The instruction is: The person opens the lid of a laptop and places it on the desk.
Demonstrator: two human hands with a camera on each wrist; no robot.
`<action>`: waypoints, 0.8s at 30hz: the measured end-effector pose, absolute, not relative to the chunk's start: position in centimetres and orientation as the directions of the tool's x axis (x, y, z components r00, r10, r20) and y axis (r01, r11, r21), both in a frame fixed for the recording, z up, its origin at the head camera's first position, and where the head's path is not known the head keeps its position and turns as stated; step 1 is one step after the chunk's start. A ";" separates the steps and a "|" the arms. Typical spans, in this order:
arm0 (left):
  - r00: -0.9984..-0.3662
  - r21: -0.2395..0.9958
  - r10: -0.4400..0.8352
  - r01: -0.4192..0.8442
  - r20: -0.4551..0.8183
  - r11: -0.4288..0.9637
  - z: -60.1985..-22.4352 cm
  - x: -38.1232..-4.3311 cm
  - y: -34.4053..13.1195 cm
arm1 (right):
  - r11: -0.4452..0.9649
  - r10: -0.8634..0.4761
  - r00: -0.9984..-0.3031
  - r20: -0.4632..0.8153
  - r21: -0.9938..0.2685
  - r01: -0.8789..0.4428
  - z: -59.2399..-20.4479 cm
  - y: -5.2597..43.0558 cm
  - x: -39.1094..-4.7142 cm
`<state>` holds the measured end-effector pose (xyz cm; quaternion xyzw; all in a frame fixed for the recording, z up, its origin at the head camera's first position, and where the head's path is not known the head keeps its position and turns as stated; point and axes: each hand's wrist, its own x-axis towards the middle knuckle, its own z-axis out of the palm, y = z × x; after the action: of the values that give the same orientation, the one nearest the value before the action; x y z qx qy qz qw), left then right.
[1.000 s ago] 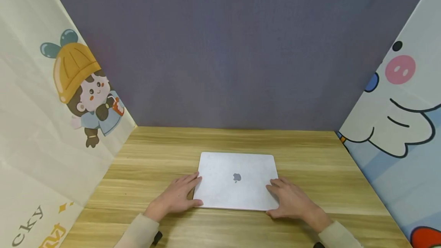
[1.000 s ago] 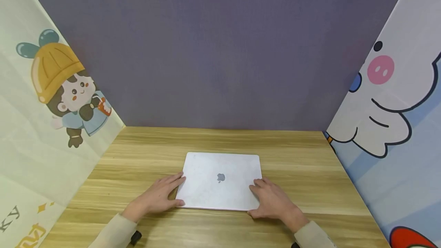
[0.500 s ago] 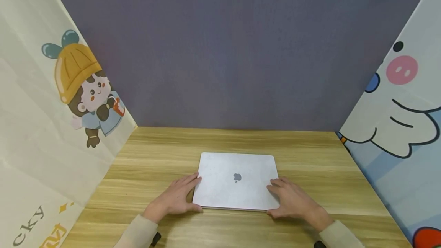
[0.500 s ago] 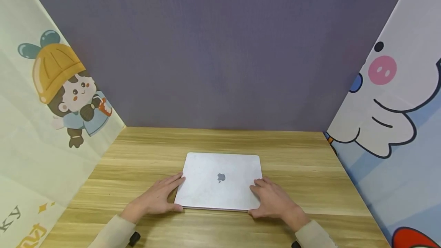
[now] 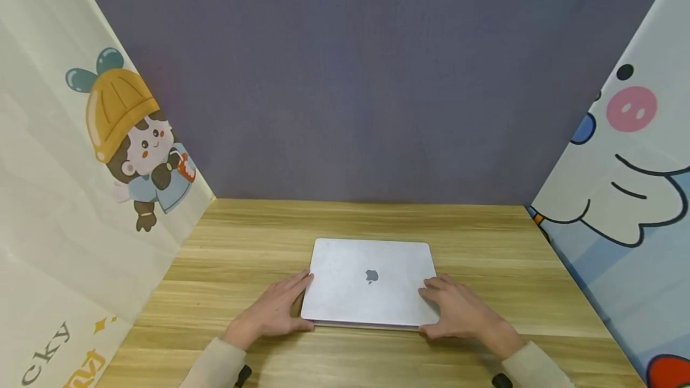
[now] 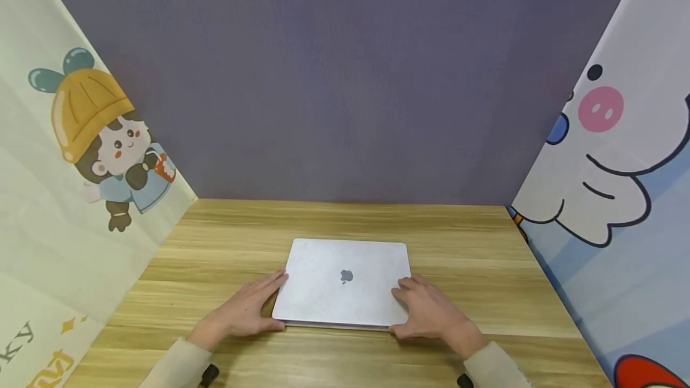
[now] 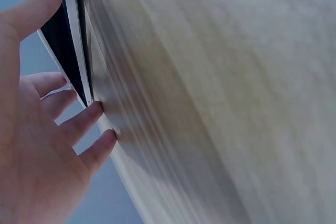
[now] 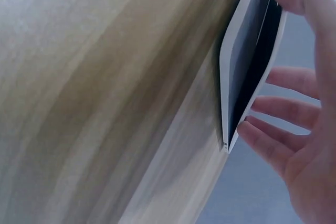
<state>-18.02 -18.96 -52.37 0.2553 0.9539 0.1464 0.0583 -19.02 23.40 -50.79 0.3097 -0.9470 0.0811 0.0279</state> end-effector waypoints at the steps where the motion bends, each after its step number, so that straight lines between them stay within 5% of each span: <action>1: -0.864 0.315 0.503 0.468 -0.034 0.825 -52.4 -18.0 -19.0 | 0.794 -0.584 -0.806 0.100 -0.138 -0.592 -50.7 23.4 -19.1; 14: -0.875 0.367 0.484 0.441 -0.027 0.819 -52.6 -18.4 -19.3 | 0.807 -0.567 -0.822 0.050 -0.169 -0.567 -49.1 23.7 -19.6; 24: -0.864 0.354 0.503 0.465 -0.016 0.811 -52.4 -18.3 -18.9 | 0.755 -0.620 -0.770 0.151 -0.151 -0.638 -48.7 24.1 -20.1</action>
<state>-18.26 -18.91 -52.38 0.2547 0.9501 0.1717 0.0542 -20.14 24.07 -48.70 0.3363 -0.9356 0.0971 0.0456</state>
